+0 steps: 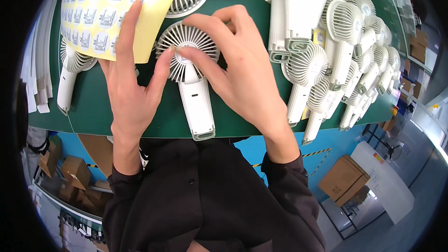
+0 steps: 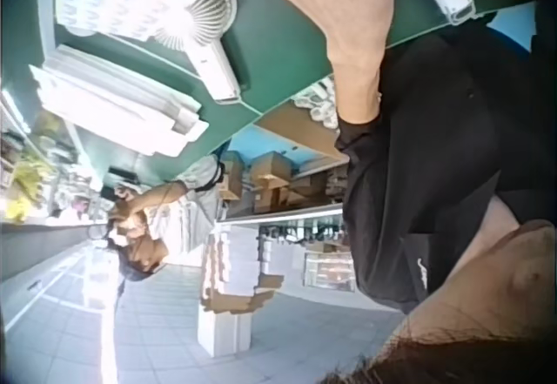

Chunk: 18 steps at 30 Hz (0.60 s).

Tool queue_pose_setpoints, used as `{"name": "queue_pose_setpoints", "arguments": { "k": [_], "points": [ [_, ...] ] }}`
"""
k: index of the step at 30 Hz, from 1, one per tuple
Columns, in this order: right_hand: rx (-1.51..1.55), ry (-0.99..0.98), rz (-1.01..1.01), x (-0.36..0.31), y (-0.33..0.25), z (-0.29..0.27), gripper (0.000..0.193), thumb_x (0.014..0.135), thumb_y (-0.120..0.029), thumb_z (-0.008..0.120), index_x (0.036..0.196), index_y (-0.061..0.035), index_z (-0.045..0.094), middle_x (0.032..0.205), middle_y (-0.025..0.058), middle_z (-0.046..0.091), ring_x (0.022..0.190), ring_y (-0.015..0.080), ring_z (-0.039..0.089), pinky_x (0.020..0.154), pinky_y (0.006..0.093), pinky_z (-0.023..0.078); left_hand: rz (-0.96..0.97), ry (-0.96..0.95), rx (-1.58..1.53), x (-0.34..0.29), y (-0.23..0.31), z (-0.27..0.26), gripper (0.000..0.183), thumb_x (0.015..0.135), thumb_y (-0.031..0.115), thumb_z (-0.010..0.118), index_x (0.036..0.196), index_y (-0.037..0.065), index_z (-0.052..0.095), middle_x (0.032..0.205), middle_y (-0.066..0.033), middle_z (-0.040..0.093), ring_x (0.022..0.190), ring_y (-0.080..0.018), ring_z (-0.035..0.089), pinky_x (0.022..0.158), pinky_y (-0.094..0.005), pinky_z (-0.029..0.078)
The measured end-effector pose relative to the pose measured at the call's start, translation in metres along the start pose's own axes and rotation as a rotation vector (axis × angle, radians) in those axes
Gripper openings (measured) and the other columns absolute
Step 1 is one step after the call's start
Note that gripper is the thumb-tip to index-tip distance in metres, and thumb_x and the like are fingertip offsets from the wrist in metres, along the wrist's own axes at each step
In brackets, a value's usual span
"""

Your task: Applying circular stickers to the handles of multiple white portable fans on an assembly line.

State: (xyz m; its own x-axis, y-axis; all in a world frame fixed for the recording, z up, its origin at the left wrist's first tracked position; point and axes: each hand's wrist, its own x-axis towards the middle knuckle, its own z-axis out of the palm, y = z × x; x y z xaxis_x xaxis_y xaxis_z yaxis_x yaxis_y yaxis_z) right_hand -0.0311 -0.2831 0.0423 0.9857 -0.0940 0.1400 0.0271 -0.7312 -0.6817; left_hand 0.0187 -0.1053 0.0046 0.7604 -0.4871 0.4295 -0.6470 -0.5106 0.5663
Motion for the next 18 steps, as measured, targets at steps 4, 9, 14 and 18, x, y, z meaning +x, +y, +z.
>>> {"name": "queue_pose_setpoints", "arguments": {
  "k": [4, 9, 14, 18],
  "points": [
    [-0.269, 0.215, -0.002, -0.006, 0.004, 0.011, 0.022, 0.083, -0.003, 0.068, 0.105, -0.0065, 0.067, 0.097, 0.0105, 0.057, 0.085, 0.0239, 0.058, 0.069, 0.0322, 0.047, -0.017, 0.015, -0.037, 0.005, 0.008, 0.001, 0.059, 0.087, 0.007, 0.068, 0.140, 0.001, 0.044, 0.143, -0.0098, 0.050, 0.126, -0.0304, 0.048, 0.106, -0.0389, 0.033],
    [-0.203, -0.035, -0.062, -0.035, -0.027, 0.009, 0.070, 0.067, -0.025, 0.083, 0.129, -0.0095, 0.054, 0.128, 0.0121, 0.049, 0.120, 0.0352, 0.043, 0.098, 0.0485, 0.035, -0.171, 0.174, -0.290, 0.000, 0.012, -0.009, 0.046, 0.099, 0.002, 0.049, 0.143, -0.005, 0.037, 0.144, -0.0147, 0.046, 0.125, -0.0209, 0.050, 0.101, -0.0308, 0.042],
    [-0.244, -0.099, -0.090, -0.073, -0.017, -0.011, 0.062, 0.071, -0.004, 0.075, 0.130, -0.0084, 0.055, 0.128, 0.0109, 0.050, 0.111, 0.0323, 0.051, 0.092, 0.0423, 0.042, -0.126, 0.329, -0.356, -0.004, 0.017, -0.014, 0.049, 0.095, -0.001, 0.052, 0.141, -0.010, 0.036, 0.143, -0.0200, 0.045, 0.124, -0.0288, 0.052, 0.099, -0.0353, 0.046],
    [-0.309, -0.044, -0.190, -0.124, 0.002, -0.013, 0.062, 0.069, 0.002, 0.075, 0.129, -0.0061, 0.057, 0.126, 0.0119, 0.052, 0.107, 0.0311, 0.053, 0.087, 0.0393, 0.045, -0.145, 0.281, -0.376, -0.004, 0.017, -0.010, 0.049, 0.094, -0.002, 0.053, 0.140, -0.010, 0.037, 0.142, -0.0199, 0.046, 0.121, -0.0290, 0.055, 0.097, -0.0349, 0.048]
  ]
}}
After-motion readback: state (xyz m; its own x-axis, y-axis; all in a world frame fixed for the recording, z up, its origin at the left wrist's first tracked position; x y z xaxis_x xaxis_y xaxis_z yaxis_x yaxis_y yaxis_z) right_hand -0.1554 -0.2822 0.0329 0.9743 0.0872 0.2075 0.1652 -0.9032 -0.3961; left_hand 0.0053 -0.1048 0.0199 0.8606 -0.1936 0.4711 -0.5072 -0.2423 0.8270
